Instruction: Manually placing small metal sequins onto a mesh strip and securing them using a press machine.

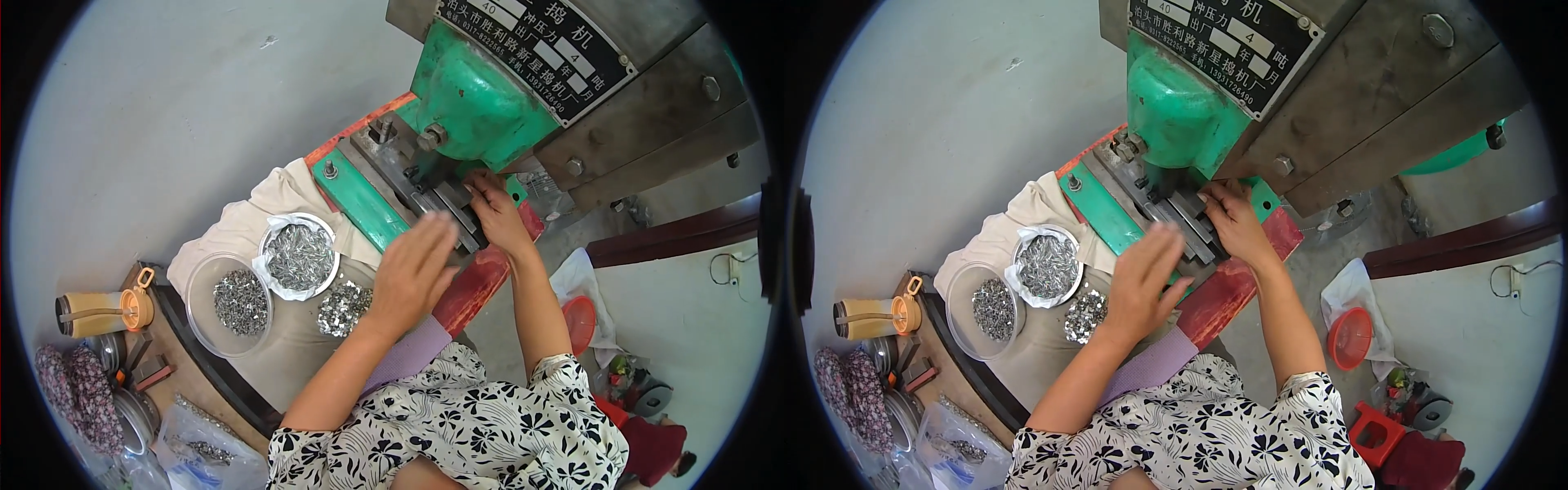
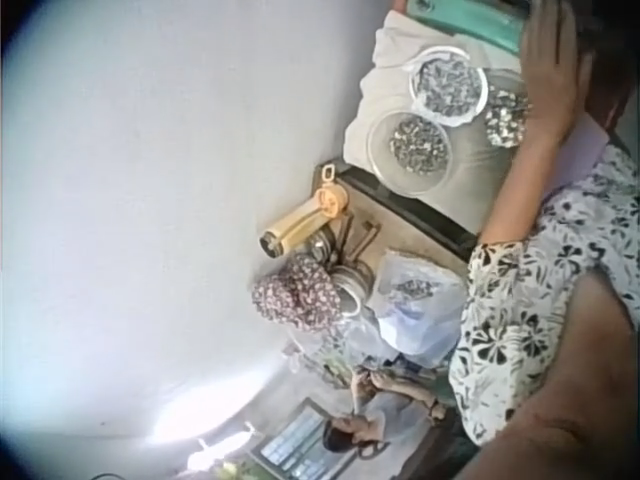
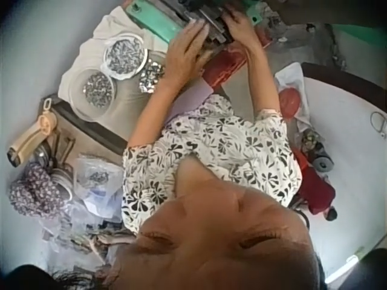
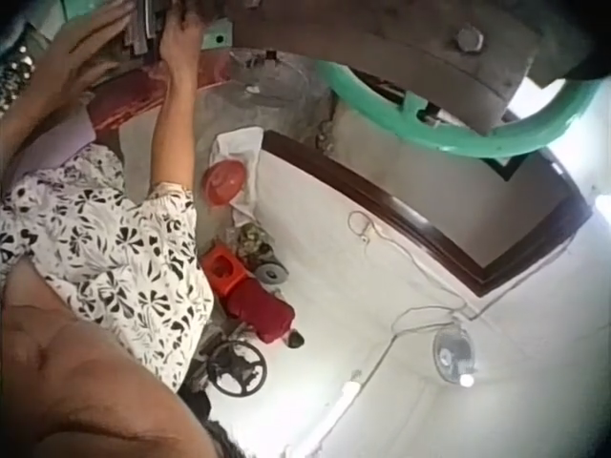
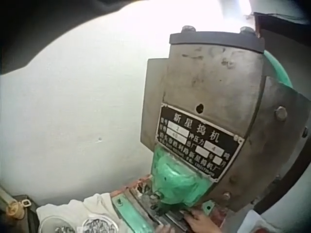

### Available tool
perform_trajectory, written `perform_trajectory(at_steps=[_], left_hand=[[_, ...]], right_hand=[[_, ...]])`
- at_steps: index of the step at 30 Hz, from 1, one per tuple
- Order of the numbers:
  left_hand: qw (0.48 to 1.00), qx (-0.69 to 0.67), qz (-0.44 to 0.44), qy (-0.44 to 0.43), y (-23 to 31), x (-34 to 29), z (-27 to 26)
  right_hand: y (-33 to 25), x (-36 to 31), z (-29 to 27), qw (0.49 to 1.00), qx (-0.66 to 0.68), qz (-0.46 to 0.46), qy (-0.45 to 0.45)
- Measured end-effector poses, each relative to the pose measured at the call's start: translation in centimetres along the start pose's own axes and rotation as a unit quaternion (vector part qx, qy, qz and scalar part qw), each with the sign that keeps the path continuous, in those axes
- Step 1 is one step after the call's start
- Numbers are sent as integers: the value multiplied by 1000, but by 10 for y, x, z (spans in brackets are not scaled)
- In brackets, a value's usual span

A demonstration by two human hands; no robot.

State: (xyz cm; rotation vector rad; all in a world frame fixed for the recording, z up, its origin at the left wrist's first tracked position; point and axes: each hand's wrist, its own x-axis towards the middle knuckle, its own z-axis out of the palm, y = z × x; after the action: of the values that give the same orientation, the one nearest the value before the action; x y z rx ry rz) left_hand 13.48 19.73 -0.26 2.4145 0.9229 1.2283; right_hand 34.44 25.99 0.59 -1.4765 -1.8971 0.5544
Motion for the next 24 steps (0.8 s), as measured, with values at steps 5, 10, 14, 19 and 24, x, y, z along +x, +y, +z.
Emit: perform_trajectory(at_steps=[5, 10, 14, 19, 24], left_hand=[[975, -46, -189, 105, 0, 8, 16], [962, -74, -242, 99, 0, 24, 24], [959, -83, -249, 110, 0, 26, 26], [960, -81, -240, 116, -3, 24, 27], [956, -141, -224, 128, -7, 18, 22]], right_hand=[[-4, -10, -2, 996, 57, 61, 36], [0, -28, -17, 953, 191, 105, 208], [13, -36, -42, 907, 195, 84, 365], [16, -35, -85, 864, 200, -12, 462], [4, -37, -70, 924, 135, 53, 354]])
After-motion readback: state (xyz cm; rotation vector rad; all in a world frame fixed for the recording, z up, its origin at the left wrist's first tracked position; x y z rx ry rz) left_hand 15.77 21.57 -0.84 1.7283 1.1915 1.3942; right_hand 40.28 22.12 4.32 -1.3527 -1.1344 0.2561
